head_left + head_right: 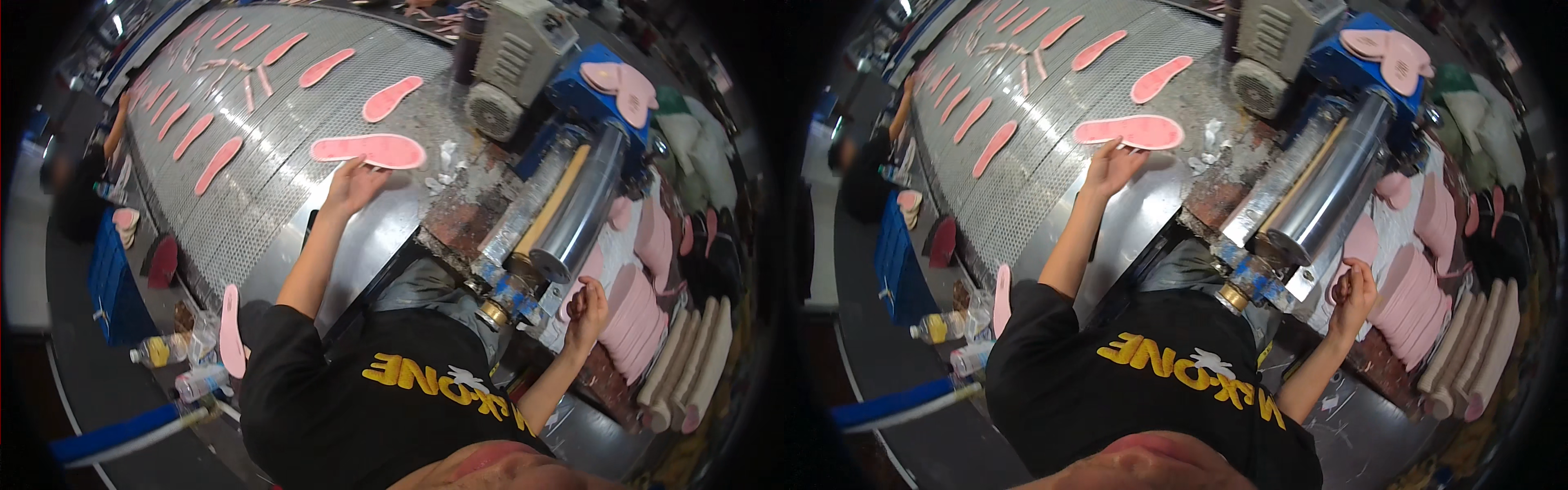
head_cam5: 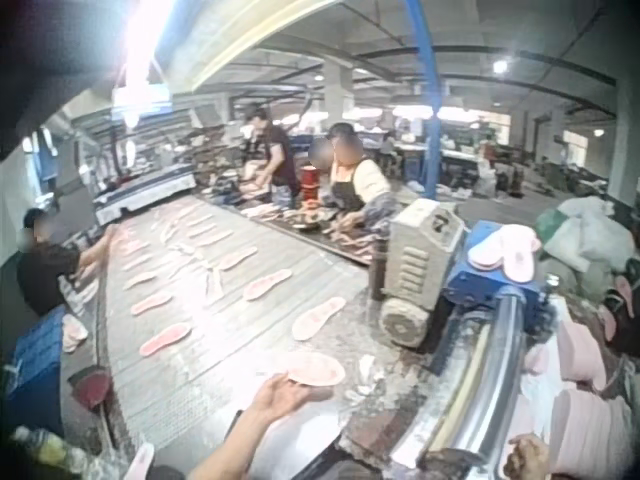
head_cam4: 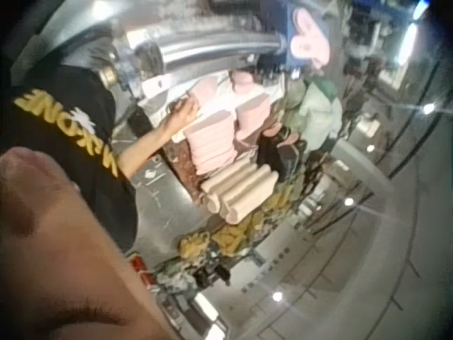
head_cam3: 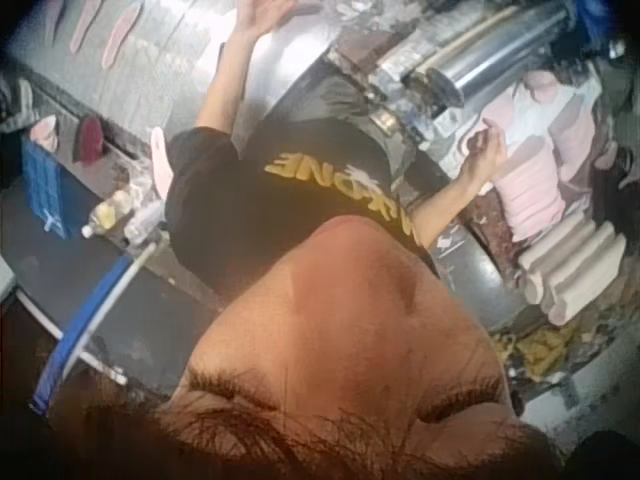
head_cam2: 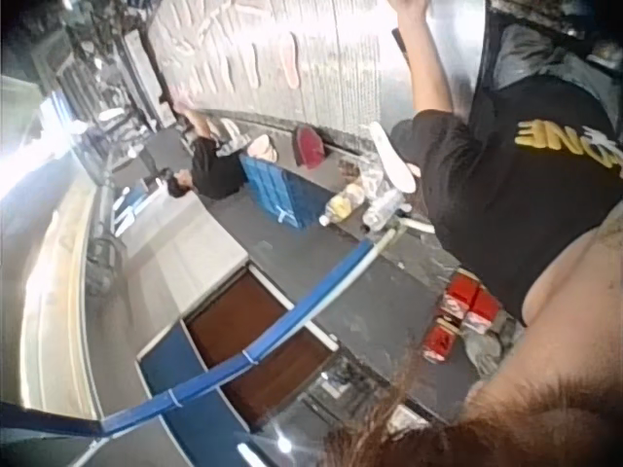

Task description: Applying adhesive or coating to shoe insoles using a roller machine and placing them on a conveyor.

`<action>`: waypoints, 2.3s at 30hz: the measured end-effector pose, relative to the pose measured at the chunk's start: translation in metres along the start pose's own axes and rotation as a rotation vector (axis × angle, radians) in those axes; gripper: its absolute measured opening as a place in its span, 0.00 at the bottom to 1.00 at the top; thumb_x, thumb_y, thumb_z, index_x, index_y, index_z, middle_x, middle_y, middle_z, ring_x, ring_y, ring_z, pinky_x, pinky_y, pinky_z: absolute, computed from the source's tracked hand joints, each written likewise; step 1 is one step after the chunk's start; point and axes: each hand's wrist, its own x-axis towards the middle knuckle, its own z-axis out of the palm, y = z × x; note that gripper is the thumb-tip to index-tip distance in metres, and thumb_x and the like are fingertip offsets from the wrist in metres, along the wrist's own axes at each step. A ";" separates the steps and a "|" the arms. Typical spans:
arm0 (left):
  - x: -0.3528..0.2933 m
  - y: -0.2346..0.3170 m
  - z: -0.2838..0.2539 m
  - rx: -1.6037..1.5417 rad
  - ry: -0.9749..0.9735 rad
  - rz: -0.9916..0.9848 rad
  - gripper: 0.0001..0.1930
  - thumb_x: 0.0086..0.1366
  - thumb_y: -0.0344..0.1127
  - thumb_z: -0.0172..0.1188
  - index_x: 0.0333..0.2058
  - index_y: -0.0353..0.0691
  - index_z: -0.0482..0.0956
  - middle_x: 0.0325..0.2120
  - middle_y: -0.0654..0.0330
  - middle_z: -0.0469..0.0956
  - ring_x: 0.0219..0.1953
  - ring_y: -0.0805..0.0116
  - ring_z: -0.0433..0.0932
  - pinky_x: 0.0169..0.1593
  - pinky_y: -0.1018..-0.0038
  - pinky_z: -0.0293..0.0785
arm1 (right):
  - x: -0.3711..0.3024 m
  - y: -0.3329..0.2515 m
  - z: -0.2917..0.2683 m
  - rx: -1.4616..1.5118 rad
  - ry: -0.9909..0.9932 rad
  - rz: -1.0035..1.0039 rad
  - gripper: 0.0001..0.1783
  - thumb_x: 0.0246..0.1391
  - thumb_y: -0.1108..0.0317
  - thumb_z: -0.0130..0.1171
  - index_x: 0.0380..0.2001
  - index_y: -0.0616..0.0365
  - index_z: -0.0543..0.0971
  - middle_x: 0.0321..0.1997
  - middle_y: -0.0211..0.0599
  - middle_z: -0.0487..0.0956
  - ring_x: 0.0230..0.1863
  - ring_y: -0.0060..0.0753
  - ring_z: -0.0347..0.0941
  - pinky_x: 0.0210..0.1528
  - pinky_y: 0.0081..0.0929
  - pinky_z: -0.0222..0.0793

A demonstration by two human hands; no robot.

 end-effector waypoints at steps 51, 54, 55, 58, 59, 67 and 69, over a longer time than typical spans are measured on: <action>0.072 -0.057 0.167 1.427 -0.568 0.065 0.25 0.53 0.34 0.65 0.51 0.35 0.71 0.46 0.57 0.74 0.48 0.70 0.72 0.52 0.73 0.67 | 0.107 -0.117 -0.079 -0.305 0.060 -0.335 0.10 0.55 0.65 0.55 0.27 0.60 0.77 0.22 0.22 0.72 0.22 0.13 0.66 0.25 0.13 0.61; 0.091 -0.072 0.235 1.417 -0.871 0.029 0.36 0.49 0.39 0.70 0.56 0.36 0.66 0.54 0.55 0.68 0.56 0.65 0.67 0.58 0.69 0.62 | 0.108 -0.098 -0.035 -0.417 0.107 -0.306 0.12 0.55 0.64 0.55 0.23 0.61 0.76 0.19 0.22 0.71 0.21 0.12 0.63 0.24 0.16 0.58; 0.095 -0.072 0.249 1.482 -1.043 -0.009 0.41 0.47 0.42 0.72 0.58 0.37 0.63 0.57 0.54 0.65 0.58 0.62 0.64 0.61 0.67 0.60 | 0.098 -0.094 -0.022 -0.520 0.126 -0.348 0.13 0.55 0.64 0.54 0.23 0.62 0.75 0.18 0.24 0.71 0.21 0.13 0.62 0.23 0.18 0.58; 0.101 -0.066 0.271 1.707 -1.195 0.108 0.45 0.43 0.46 0.73 0.59 0.36 0.61 0.57 0.52 0.64 0.58 0.60 0.64 0.60 0.67 0.60 | 0.055 -0.080 0.023 -0.683 0.184 -0.528 0.14 0.57 0.63 0.53 0.25 0.65 0.72 0.17 0.35 0.70 0.21 0.20 0.64 0.24 0.26 0.61; 0.105 -0.063 0.276 1.762 -1.253 0.184 0.45 0.43 0.44 0.73 0.59 0.36 0.61 0.56 0.51 0.65 0.57 0.58 0.65 0.59 0.67 0.61 | 0.042 -0.076 0.039 -0.656 0.185 -0.514 0.14 0.57 0.63 0.52 0.26 0.64 0.72 0.17 0.36 0.71 0.21 0.22 0.66 0.24 0.26 0.61; 0.140 -0.034 0.255 2.022 -1.420 0.157 0.50 0.36 0.33 0.74 0.60 0.40 0.58 0.54 0.50 0.65 0.55 0.52 0.65 0.60 0.68 0.62 | 0.015 -0.086 0.089 -0.510 -0.160 -0.409 0.13 0.61 0.66 0.46 0.32 0.65 0.76 0.19 0.27 0.70 0.21 0.15 0.63 0.23 0.19 0.58; 0.143 -0.023 0.227 2.056 -1.329 0.015 0.55 0.35 0.33 0.75 0.63 0.47 0.53 0.57 0.50 0.62 0.59 0.56 0.63 0.62 0.64 0.58 | 0.011 -0.084 0.080 -0.392 -0.214 -0.322 0.16 0.62 0.65 0.45 0.29 0.65 0.78 0.14 0.25 0.68 0.17 0.13 0.62 0.20 0.17 0.56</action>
